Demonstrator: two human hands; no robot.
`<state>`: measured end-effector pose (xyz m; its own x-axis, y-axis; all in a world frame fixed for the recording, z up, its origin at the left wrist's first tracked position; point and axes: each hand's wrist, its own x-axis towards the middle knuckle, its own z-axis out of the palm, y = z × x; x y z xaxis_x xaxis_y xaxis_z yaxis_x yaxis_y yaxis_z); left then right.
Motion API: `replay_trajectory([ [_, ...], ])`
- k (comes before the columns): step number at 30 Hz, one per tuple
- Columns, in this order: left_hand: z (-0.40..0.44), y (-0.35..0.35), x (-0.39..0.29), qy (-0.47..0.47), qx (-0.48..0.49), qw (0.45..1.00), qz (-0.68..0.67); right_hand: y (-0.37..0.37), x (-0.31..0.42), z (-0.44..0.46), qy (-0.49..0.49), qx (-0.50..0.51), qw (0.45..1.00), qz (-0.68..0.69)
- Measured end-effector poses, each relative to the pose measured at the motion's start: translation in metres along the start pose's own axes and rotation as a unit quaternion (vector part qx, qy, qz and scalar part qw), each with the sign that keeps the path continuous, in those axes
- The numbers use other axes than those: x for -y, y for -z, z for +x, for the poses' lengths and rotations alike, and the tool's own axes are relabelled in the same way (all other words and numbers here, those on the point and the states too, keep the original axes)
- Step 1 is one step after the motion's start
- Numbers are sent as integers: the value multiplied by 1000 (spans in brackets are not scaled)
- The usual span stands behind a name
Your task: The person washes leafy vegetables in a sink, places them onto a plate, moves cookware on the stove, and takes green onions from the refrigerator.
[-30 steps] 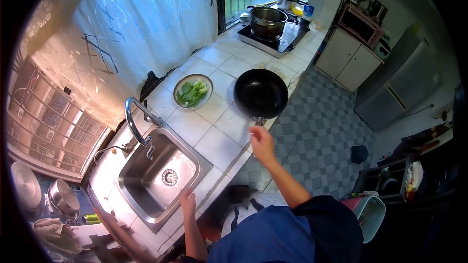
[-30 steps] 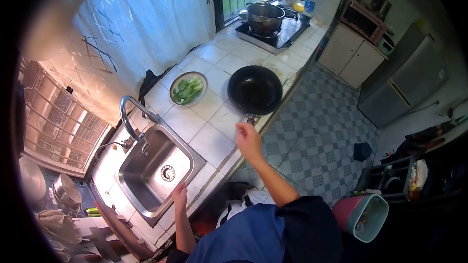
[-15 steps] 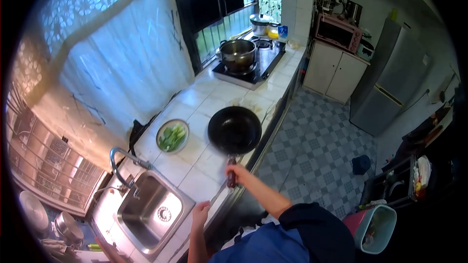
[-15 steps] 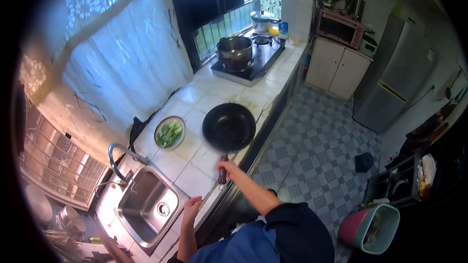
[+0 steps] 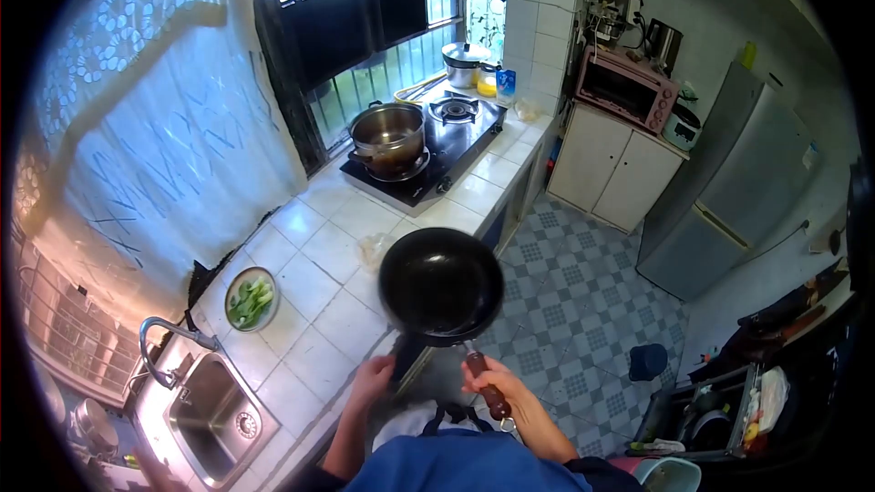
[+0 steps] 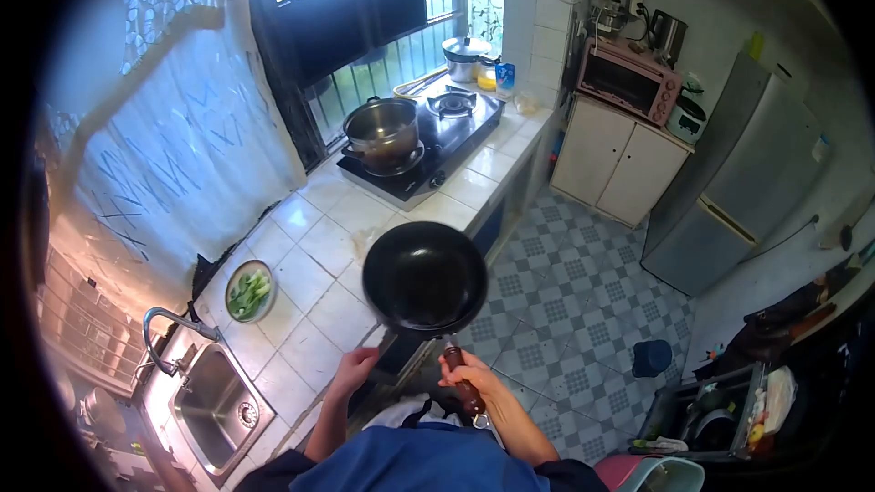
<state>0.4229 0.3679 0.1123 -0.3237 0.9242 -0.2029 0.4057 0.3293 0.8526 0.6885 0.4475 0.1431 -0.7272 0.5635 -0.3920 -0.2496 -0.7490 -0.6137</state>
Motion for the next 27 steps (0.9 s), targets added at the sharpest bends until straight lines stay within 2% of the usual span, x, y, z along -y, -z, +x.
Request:
replay_trajectory([
  [1,21,-15,-6,-67,24,996,47,9,9,-9,33,0,999,1],
  [3,51,-36,-54,-68,113,991,37,28,26,-21,80,-52,995,-25],
  [5,97,-71,-54,-118,152,980,55,50,43,-27,129,-82,987,-44],
  [9,158,-124,-103,-134,165,976,40,98,73,-27,194,-201,959,-45],
  [12,216,-165,-129,-163,233,958,41,130,112,-20,203,-274,939,-35],
  [15,286,-214,-141,-151,286,946,33,181,152,-2,207,-310,927,-35],
  [17,329,-235,-169,-159,290,943,27,204,189,11,202,-327,923,-34],
  [19,369,-257,-200,-195,282,936,76,216,227,18,183,-351,918,16],
  [21,405,-262,-239,-213,270,938,53,235,255,30,173,-364,915,12],
  [23,435,-266,-267,-220,271,934,70,251,280,45,176,-345,922,-18],
  [27,480,-260,-278,-264,185,943,87,261,352,97,166,-293,941,-37],
])
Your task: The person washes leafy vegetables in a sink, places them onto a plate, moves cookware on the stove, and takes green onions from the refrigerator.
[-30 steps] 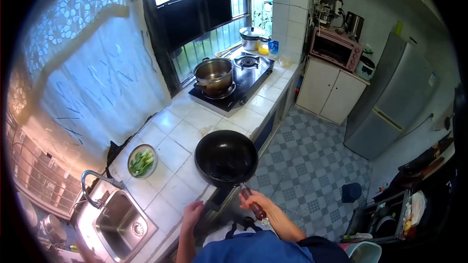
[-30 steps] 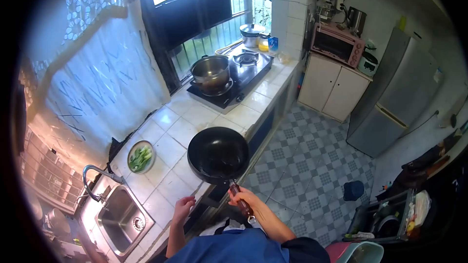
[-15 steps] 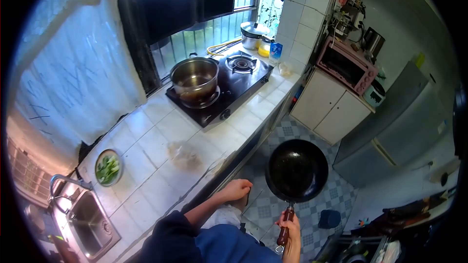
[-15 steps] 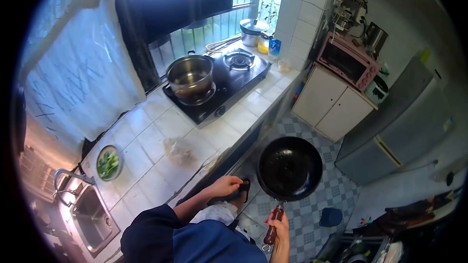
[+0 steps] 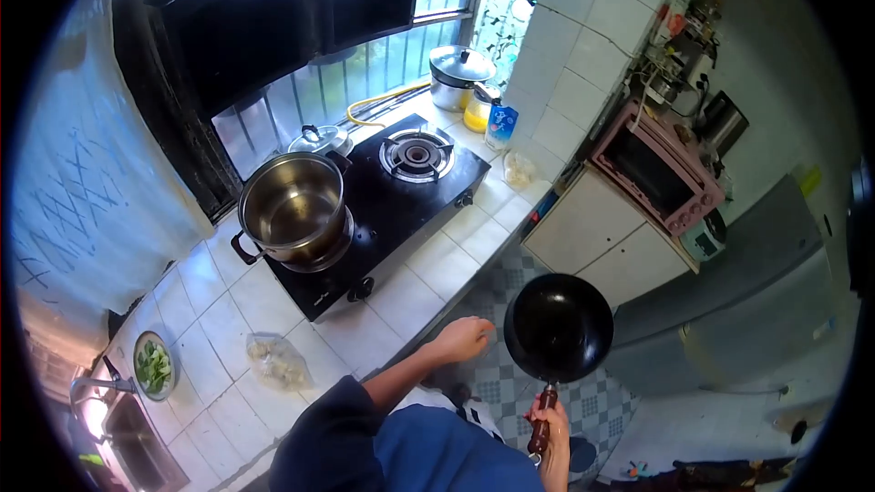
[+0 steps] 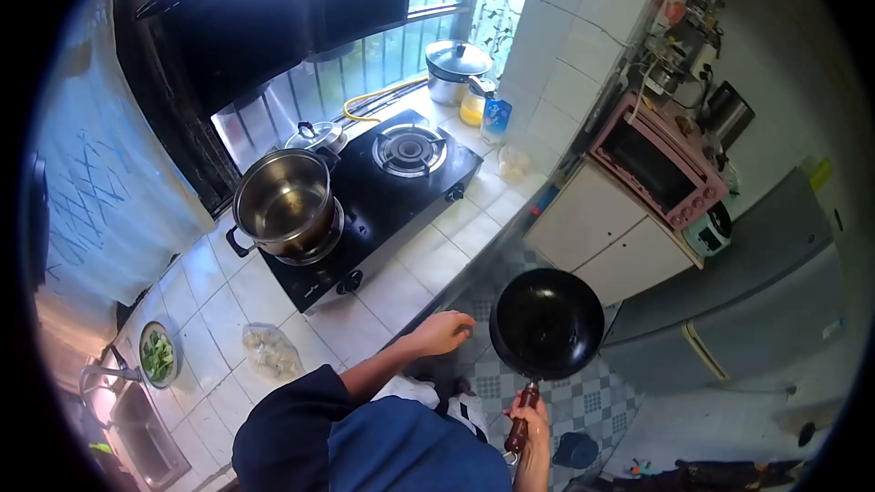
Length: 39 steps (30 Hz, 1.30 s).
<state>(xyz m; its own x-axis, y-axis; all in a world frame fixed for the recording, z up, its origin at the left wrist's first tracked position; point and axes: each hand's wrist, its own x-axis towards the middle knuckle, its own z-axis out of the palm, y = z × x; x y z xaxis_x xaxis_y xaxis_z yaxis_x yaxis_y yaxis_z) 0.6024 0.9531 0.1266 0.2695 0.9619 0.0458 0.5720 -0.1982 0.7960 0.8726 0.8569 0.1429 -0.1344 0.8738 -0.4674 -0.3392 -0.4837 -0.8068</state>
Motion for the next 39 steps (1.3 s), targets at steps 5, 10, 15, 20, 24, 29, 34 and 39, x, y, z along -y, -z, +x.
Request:
replay_trajectory([
  [5,7,19,48,115,-65,991,0,-31,65,115,-28,144,989,-31],
  [10,17,34,53,280,-148,949,2,-98,132,239,-74,283,951,-100],
  [15,40,39,29,376,-273,885,-37,-163,162,374,-117,448,872,-162],
  [20,58,26,18,488,-317,813,3,-231,168,443,-140,491,836,-204],
  [24,74,17,1,538,-362,761,-13,-264,157,480,-174,500,829,-180],
  [29,86,12,-7,610,-270,745,-12,-282,144,495,-150,523,821,-173],
  [34,111,25,-7,609,-251,752,28,-291,131,500,-169,509,829,-157],
  [39,124,32,-3,581,-229,780,42,-290,124,499,-166,495,841,-140],
])
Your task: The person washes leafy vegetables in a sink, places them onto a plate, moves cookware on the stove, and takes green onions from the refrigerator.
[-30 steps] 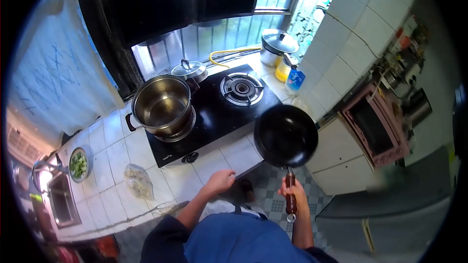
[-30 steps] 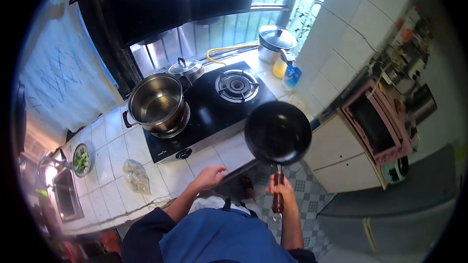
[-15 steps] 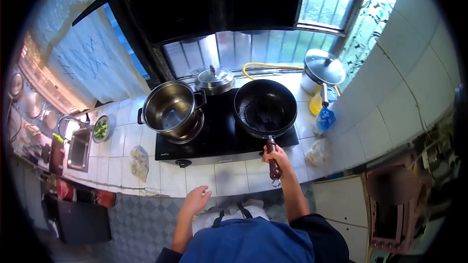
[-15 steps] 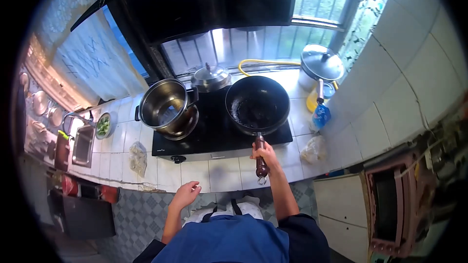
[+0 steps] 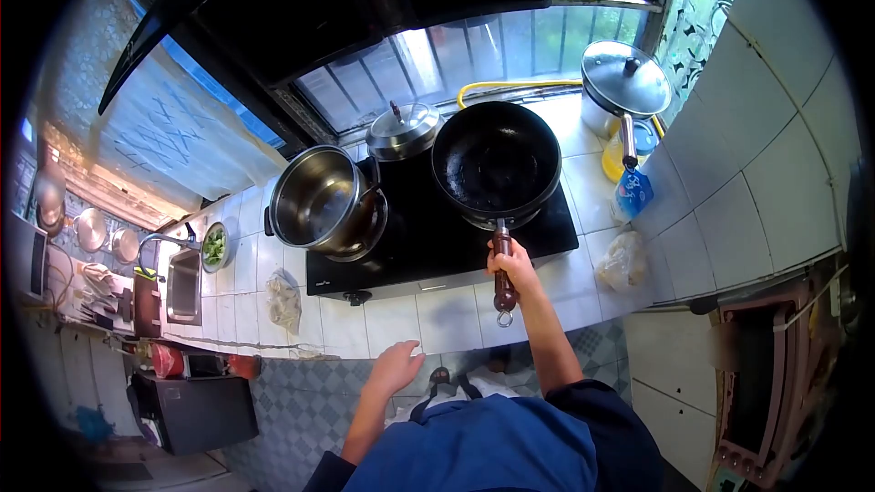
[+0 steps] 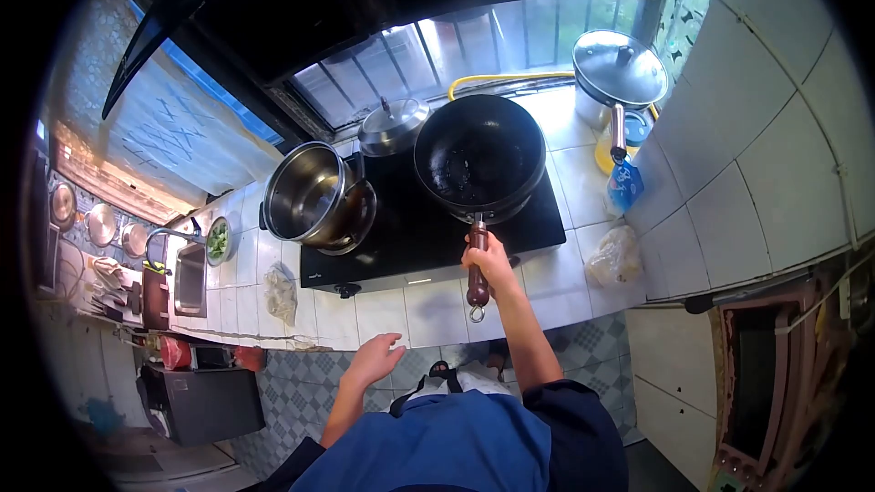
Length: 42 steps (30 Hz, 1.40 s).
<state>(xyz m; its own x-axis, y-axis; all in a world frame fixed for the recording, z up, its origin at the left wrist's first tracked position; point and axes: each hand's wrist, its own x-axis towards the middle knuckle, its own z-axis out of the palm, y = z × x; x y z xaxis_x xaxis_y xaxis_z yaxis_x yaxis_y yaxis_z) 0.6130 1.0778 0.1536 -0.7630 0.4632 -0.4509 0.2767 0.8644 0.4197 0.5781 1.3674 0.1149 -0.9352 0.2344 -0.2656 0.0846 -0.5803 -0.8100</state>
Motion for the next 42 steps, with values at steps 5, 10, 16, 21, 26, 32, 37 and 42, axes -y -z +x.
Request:
replay_trajectory([
  [5,0,-3,2,-16,-23,1000,-11,-4,2,-5,3,-14,1000,-5],
  [10,4,-7,7,-24,-21,995,-97,-2,1,-2,2,-2,1000,-27],
  [16,12,-13,9,-41,-49,993,-96,1,1,-21,23,21,998,-59],
  [21,9,2,8,-134,22,969,-207,-59,20,-59,79,12,993,-90],
  [26,-9,44,11,-263,61,905,-328,-146,23,-86,151,15,977,-153],
  [32,-57,84,73,-336,4,885,-321,-207,-17,-42,277,-53,861,-424],
  [37,-71,69,158,-243,-30,900,-361,-259,-31,-29,338,-116,742,-567],
  [42,-84,59,204,-186,-52,885,-425,-293,-49,-12,401,-106,707,-573],
])
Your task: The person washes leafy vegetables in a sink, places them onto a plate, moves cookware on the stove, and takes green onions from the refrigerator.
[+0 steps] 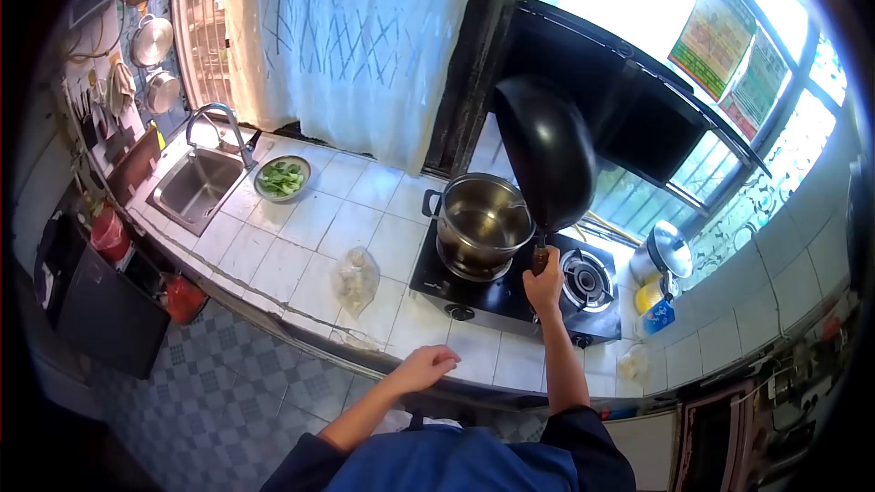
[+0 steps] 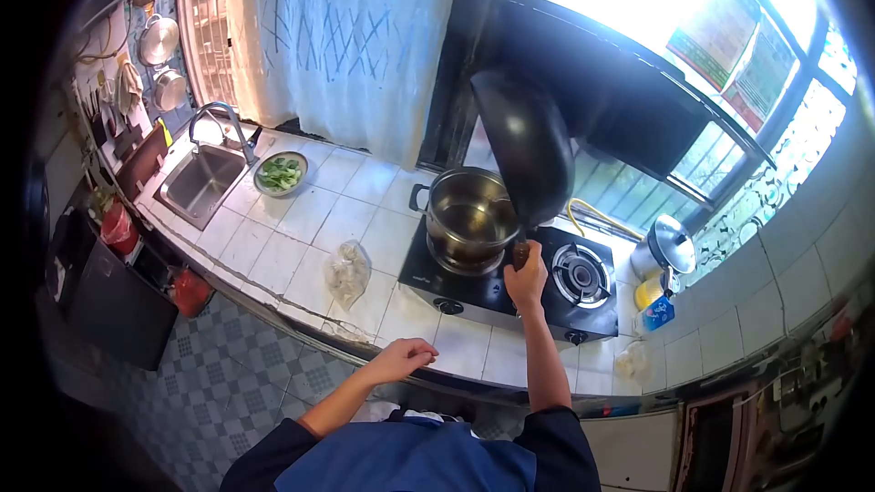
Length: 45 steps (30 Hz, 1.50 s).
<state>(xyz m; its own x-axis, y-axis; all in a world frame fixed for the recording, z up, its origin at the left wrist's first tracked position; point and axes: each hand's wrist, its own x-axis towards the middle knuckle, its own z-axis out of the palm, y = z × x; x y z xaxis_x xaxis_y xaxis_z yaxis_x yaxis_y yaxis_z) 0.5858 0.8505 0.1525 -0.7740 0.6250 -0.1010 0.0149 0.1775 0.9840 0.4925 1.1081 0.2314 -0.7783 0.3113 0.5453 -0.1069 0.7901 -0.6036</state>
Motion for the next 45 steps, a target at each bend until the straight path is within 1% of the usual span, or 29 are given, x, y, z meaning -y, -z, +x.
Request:
replay_trajectory([
  [5,-16,21,14,36,-71,997,-10,-20,2,13,35,-15,999,5],
  [6,-16,21,20,38,-75,996,-11,-19,4,16,29,-9,999,13],
  [8,-15,18,32,-7,-134,989,-55,-21,5,19,41,-20,999,2],
  [9,-15,17,32,-6,-133,990,-55,-20,6,21,52,-36,998,-12],
  [11,-12,15,31,-7,-136,988,-77,-18,9,22,37,-26,999,2],
  [12,-10,13,30,-6,-133,988,-76,-19,7,22,25,-16,999,30],
  [13,-9,12,29,-2,-131,989,-61,-20,6,21,12,-6,998,59],
  [15,-5,9,29,2,-129,991,-44,-18,6,18,10,-10,998,60],
  [17,-3,5,30,4,-130,991,-35,-15,6,15,-21,4,995,99],
  [18,-3,4,26,6,-127,991,-33,-15,3,14,-19,-9,995,102],
  [19,-3,4,20,33,-109,993,-14,-14,-2,12,-23,-11,994,102],
  [20,-1,2,17,60,-91,994,6,-12,-7,10,-51,5,989,138],
  [22,4,-9,19,66,-85,994,11,-7,-23,7,-116,37,968,222],
  [23,6,-15,21,72,-84,994,15,-3,-32,5,-121,33,967,221],
  [24,10,-21,23,74,-78,994,18,6,-34,4,-144,49,933,327],
  [25,15,-28,26,82,-73,993,34,16,-36,3,-164,63,886,429],
  [26,18,-36,30,90,-68,992,49,28,-39,2,-204,57,876,434],
  [27,21,-45,33,93,-60,993,52,39,-45,2,-210,50,875,433],
  [29,29,-63,38,49,-96,993,43,63,-64,0,-274,35,820,501],
  [30,32,-70,33,61,-87,993,45,70,-84,-3,-280,41,810,514],
  [31,35,-77,29,73,-78,993,49,78,-100,-6,-284,24,809,515],
  [33,44,-93,40,88,-53,991,80,92,-130,-17,-319,38,778,541],
  [35,55,-108,44,99,-38,993,43,99,-156,-29,-346,32,774,530],
  [37,65,-121,37,117,-19,990,77,110,-174,-37,-370,62,766,521],
  [39,77,-136,16,121,-20,981,152,114,-193,-45,-380,63,758,526],
  [40,81,-143,6,125,-16,980,156,114,-201,-48,-390,74,752,526],
  [42,91,-156,-9,82,-20,976,199,115,-210,-49,-399,90,741,532],
  [45,100,-170,-14,90,4,968,233,120,-216,-46,-404,105,733,537],
])
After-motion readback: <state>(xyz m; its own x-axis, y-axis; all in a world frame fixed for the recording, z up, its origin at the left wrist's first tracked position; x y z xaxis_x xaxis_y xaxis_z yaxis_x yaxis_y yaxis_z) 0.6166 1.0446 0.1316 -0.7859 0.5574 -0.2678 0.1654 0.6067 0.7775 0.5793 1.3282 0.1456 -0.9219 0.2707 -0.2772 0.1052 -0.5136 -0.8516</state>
